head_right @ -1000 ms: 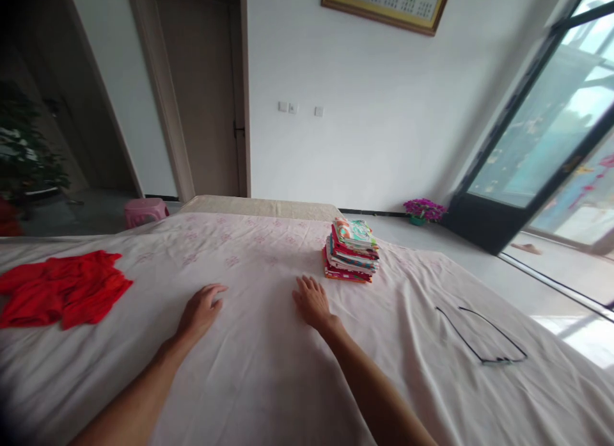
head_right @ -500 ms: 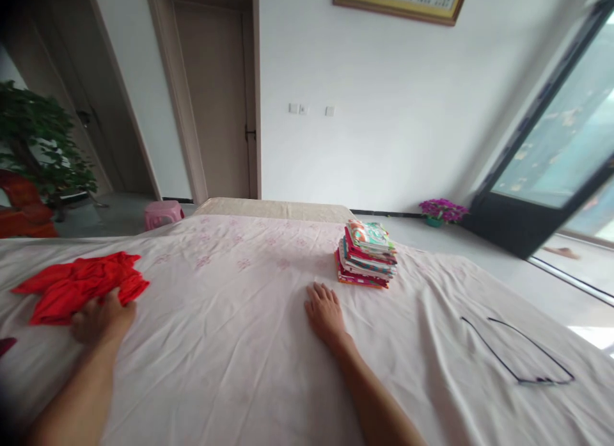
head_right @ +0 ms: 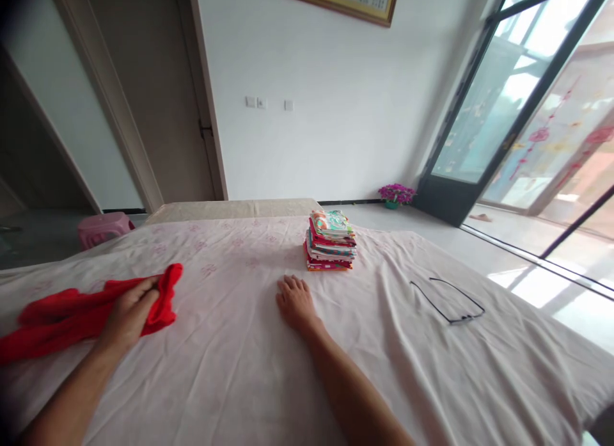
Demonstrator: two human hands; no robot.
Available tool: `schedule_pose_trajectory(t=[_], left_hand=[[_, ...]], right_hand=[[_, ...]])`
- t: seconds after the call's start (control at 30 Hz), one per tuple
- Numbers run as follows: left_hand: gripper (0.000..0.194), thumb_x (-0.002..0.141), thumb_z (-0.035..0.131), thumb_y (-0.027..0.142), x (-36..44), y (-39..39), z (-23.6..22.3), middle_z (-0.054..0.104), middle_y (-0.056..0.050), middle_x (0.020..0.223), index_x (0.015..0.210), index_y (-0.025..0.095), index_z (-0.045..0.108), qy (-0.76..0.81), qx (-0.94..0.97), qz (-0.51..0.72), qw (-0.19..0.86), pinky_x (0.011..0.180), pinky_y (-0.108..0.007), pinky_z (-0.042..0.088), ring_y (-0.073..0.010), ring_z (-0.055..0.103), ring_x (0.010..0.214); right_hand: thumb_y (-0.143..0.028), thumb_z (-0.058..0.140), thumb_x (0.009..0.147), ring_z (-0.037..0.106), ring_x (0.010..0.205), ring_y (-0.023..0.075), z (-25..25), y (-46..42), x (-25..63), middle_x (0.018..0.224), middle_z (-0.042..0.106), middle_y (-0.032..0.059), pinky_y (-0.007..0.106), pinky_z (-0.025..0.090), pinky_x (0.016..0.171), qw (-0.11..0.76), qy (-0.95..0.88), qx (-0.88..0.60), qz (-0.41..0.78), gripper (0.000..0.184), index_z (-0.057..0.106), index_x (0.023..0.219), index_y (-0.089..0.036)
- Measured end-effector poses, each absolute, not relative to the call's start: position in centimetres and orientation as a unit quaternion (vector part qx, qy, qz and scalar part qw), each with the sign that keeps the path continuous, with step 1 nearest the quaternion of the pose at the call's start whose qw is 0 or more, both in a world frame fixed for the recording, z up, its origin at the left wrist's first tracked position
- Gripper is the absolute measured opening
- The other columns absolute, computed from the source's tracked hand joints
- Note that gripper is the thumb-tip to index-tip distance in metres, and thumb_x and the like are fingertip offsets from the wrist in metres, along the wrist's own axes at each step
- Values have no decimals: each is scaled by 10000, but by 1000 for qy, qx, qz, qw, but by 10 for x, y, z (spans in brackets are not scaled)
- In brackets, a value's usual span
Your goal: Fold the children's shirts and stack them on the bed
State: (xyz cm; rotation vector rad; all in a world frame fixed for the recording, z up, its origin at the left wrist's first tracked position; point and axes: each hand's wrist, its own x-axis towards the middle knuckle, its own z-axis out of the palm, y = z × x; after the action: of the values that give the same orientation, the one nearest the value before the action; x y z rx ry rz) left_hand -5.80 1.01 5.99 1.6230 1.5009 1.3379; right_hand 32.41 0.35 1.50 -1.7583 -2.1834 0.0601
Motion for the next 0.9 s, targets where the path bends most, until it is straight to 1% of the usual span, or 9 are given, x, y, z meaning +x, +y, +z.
schedule_pose_trajectory(t=[0.07,0.13,0.23,0.3,0.37,0.4,0.47,0.57,0.9], left_hand=[[434,873,506,444,-19,6,63,741,-49,1022,1189,185,652,503,666,444,325,890,-374,570,-227,689,981],[399,888,483,438,1,6,57,737,-60,1070,1141,201,679,491,705,422,289,920,-361,555,-221,687,1011],[377,898,425,363,-5,13,38,715,-81,1142,1120,222,695,529,742,392,124,990,-384,503,-232,660,1065],[393,890,414,318,-24,18,25,695,-106,1184,1151,212,688,573,743,347,8,1047,-412,445,-254,623,1126],[420,891,425,321,-44,19,12,654,-138,1265,1209,192,668,643,706,285,-76,1072,-456,400,-296,560,1216],[437,896,431,339,-52,19,7,632,-150,1303,1238,186,655,681,680,252,-99,1072,-482,384,-320,526,1253],[466,909,432,383,-62,16,-1,607,-153,1343,1282,190,634,736,640,191,-109,1061,-513,364,-348,486,1285],[488,928,418,408,-64,14,-6,611,-141,1345,1329,200,602,749,641,146,-82,1042,-486,365,-324,528,1234],[504,947,374,408,-61,14,-3,579,-147,1382,1359,200,576,753,639,135,-76,1012,-481,389,-323,560,1199]], right_hand=[[-373,428,986,351,1418,231,15,3,325,1499,486,56,377,197,1184,171,-769,-616,24,457,541,1408,-239],[-371,434,983,357,1414,228,15,3,326,1494,491,56,367,200,1184,174,-769,-615,26,457,546,1404,-231],[-374,441,982,355,1415,225,16,3,327,1496,488,58,362,195,1186,174,-768,-616,28,458,547,1402,-226],[-374,442,982,347,1419,223,16,3,327,1500,483,61,366,193,1185,169,-768,-616,30,461,539,1409,-229],[-372,440,983,342,1421,221,17,3,327,1502,479,61,371,193,1184,166,-768,-618,32,459,534,1412,-237],[-371,437,984,342,1421,220,17,3,327,1502,480,59,371,194,1183,166,-767,-619,32,456,535,1410,-241],[-367,434,986,348,1416,219,17,3,326,1499,484,53,369,198,1180,169,-764,-622,32,447,541,1403,-249],[-355,437,984,359,1407,215,16,3,326,1493,490,47,362,202,1175,171,-761,-625,32,437,548,1395,-255],[-288,432,973,430,1335,192,17,5,323,1443,534,57,320,253,1125,178,-755,-631,22,403,571,1348,-233]])
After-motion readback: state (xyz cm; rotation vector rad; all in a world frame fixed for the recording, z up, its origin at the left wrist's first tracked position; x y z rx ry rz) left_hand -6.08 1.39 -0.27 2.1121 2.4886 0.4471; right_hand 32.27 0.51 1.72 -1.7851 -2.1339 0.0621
